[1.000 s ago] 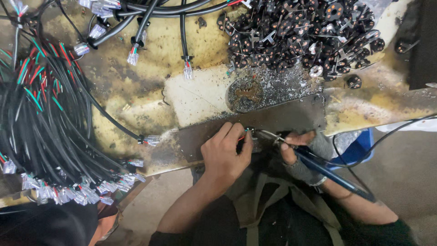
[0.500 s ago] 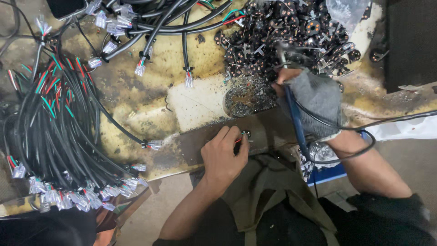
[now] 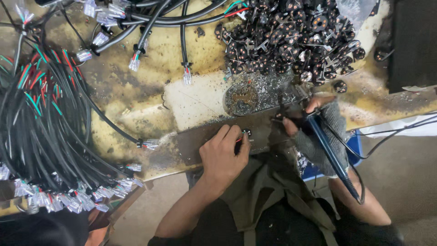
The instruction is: The person uses a soldering iron to attach small black plastic connectors to the ends of multi-colored wires. They repeatedly pick up wires, apply heat and solder, and place the finished units on the workbench.
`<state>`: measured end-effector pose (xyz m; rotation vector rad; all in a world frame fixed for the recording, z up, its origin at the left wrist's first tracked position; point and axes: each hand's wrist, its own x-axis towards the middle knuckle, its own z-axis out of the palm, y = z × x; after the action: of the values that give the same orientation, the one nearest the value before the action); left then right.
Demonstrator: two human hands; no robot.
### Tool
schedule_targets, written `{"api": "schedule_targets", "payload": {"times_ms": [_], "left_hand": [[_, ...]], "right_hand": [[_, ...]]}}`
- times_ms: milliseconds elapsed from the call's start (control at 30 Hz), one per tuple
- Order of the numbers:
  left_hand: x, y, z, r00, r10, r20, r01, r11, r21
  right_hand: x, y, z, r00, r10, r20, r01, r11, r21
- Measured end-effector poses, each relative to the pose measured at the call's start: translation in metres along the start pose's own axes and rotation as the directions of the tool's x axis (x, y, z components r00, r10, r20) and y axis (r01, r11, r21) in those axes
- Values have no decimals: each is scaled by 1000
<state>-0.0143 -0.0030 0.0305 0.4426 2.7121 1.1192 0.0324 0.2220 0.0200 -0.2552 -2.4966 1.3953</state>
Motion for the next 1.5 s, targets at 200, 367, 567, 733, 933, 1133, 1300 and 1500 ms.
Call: {"api": "schedule_targets", "payload": {"times_ms": [200, 367, 567, 733, 933, 1133, 1300, 1500], "left_hand": [[1, 1, 3, 999, 1, -44, -2, 999, -32], [1, -1, 2, 1000, 11, -25, -11, 1000, -17], [1, 1, 1, 999, 6, -41, -6, 1000, -10], [0, 1, 1, 1000, 12, -28, -13, 1000, -23], [-1, 0, 1, 1000, 16, -17, -16, 1000, 2], [3, 7, 0, 1000, 13, -8, -12, 1000, 16], [3, 15, 5, 1000, -18, -8, 18, 1000, 7], [1, 8, 3, 1000, -8, 14, 8, 999, 38]], "right_hand": [[-10, -5, 3, 995, 13, -98, -22, 995, -93], [-1, -3, 7, 905, -284, 318, 351, 920, -176], [32, -27, -20, 780, -230, 583, 489, 804, -337], [16, -44, -12, 727, -142, 672, 612, 578, -540], [-8, -43, 4, 735, -253, 629, 656, 501, -564], [48, -51, -18, 822, 384, 420, -190, 881, -434], [29, -37, 19, 988, 91, 127, -80, 993, -85], [-25, -2, 47, 999, -8, 37, 4, 994, 110]]}}
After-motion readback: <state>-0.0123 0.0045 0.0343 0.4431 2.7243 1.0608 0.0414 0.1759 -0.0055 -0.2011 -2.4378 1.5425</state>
